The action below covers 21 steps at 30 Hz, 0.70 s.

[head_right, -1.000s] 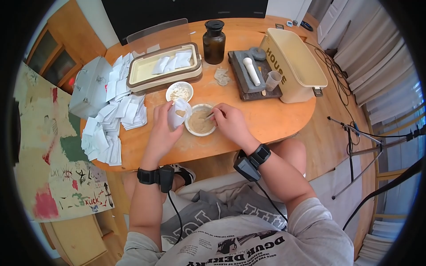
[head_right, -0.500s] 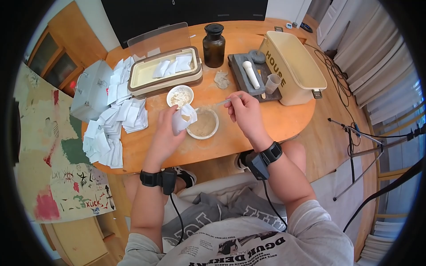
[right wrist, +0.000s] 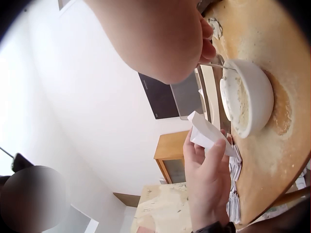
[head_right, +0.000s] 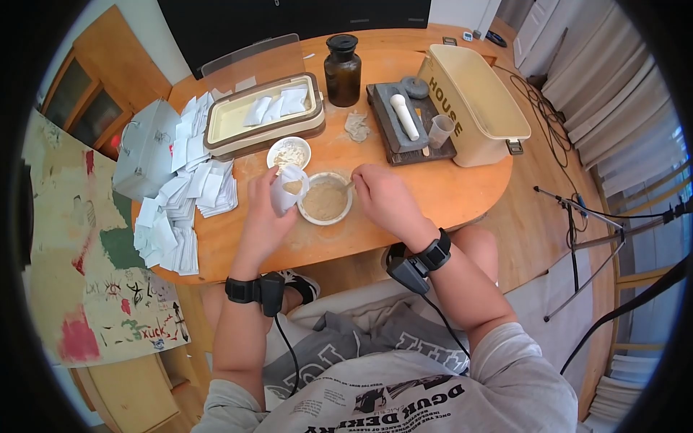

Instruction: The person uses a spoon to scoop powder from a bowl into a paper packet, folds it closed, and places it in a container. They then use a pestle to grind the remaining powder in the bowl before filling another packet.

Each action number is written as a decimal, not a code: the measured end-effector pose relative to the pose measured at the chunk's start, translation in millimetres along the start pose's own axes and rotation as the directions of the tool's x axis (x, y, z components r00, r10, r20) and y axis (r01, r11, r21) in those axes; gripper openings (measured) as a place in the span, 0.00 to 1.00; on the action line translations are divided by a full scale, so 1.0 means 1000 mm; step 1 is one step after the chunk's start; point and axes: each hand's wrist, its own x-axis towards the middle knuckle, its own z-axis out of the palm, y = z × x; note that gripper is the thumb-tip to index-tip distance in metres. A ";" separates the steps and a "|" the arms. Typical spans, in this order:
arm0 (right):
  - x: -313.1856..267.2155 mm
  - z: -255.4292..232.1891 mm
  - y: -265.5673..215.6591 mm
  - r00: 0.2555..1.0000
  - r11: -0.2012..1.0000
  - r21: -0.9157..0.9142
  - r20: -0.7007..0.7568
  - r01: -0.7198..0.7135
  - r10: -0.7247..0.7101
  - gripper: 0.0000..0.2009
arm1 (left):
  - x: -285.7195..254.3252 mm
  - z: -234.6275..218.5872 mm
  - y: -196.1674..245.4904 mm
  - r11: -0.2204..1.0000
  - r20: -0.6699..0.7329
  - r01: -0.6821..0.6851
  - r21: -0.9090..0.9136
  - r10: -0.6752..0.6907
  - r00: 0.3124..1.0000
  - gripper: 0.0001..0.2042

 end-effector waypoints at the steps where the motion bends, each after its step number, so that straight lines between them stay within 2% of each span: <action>1: -0.001 0.002 0.002 0.998 0.999 0.034 0.050 -0.040 0.039 0.07 | 0.000 -0.001 0.001 1.000 0.001 0.000 0.000 0.000 1.000 0.34; 3: -0.003 0.007 0.001 0.992 0.994 0.067 0.105 -0.081 0.074 0.08 | -0.001 -0.003 0.002 1.000 0.009 -0.015 0.009 0.015 1.000 0.35; 5: -0.005 0.015 -0.004 0.916 0.867 0.310 0.229 -0.390 0.330 0.10 | -0.001 -0.003 0.001 1.000 0.040 -0.005 0.005 0.005 0.999 0.35; 7: -0.005 0.023 -0.002 0.909 0.843 0.347 0.226 -0.410 0.350 0.11 | -0.001 -0.002 -0.001 1.000 0.073 0.000 0.003 0.000 0.997 0.35; 9: -0.004 0.029 0.005 0.903 0.819 0.383 0.224 -0.428 0.367 0.11 | -0.002 -0.001 -0.003 0.998 0.084 -0.054 0.043 0.050 0.995 0.35; 11: -0.001 0.032 0.012 0.861 0.675 0.540 0.243 -0.502 0.446 0.11 | -0.003 -0.002 0.000 0.998 0.085 -0.041 0.041 0.038 0.996 0.34; 12: 0.000 0.030 0.013 0.862 0.676 0.540 0.243 -0.501 0.446 0.11 | -0.003 -0.003 0.001 0.999 0.085 -0.029 0.037 0.026 0.996 0.34; 14: 0.004 0.022 0.012 0.817 0.569 0.614 0.243 -0.547 0.524 0.09 | -0.002 -0.004 0.001 0.998 0.084 -0.034 0.048 0.030 0.996 0.34; 17: 0.014 0.008 0.008 0.807 0.517 0.675 0.206 -0.526 0.553 0.10 | -0.004 -0.006 -0.004 0.996 0.094 -0.025 0.088 0.017 0.995 0.34; 18: 0.022 0.002 0.009 0.821 0.538 0.668 0.198 -0.513 0.536 0.10 | -0.001 -0.004 -0.005 0.994 0.104 -0.014 0.111 0.003 0.995 0.34; 21: 0.023 -0.001 -0.002 0.827 0.508 0.712 0.184 -0.485 0.531 0.11 | -0.001 0.002 -0.003 0.994 0.110 -0.053 0.095 0.043 0.993 0.34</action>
